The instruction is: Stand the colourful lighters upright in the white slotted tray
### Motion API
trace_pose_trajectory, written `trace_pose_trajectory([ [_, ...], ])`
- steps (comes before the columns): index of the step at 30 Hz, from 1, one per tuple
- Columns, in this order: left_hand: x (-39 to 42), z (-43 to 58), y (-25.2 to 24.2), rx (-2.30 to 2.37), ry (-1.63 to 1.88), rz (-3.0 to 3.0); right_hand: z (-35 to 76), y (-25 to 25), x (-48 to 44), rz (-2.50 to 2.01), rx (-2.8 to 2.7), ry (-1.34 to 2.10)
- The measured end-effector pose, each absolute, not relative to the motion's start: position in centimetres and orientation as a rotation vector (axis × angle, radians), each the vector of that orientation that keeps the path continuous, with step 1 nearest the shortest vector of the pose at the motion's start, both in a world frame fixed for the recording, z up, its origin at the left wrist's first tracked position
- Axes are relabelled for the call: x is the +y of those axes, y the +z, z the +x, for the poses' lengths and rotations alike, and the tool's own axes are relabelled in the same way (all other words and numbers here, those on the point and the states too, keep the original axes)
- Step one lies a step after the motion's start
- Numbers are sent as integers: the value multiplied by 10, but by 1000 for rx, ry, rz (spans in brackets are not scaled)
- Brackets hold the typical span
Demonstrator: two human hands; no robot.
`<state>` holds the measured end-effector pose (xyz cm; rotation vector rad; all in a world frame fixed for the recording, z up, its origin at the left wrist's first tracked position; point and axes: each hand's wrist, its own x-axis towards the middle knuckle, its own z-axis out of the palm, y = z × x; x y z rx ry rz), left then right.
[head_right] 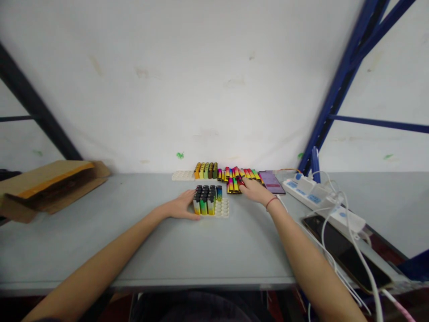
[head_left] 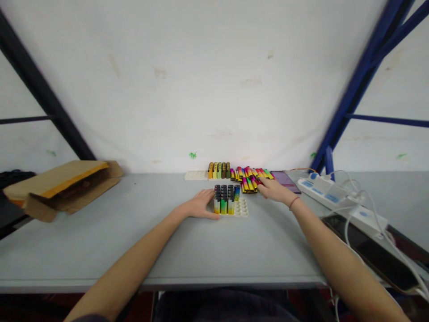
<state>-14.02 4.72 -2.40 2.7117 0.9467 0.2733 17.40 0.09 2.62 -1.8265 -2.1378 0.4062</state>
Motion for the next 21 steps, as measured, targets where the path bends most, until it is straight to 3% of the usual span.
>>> trace_pose_trajectory([
  [3, 47, -140, -24, 934, 289, 2717, 153, 7, 5, -1551, -2038, 646],
  [11, 49, -141, -27, 949, 288, 2714, 121, -37, 18, -1259, -1606, 659],
  [21, 48, -141, -24, 929, 291, 2710, 113, -32, 17, -1145, -1192, 1161],
])
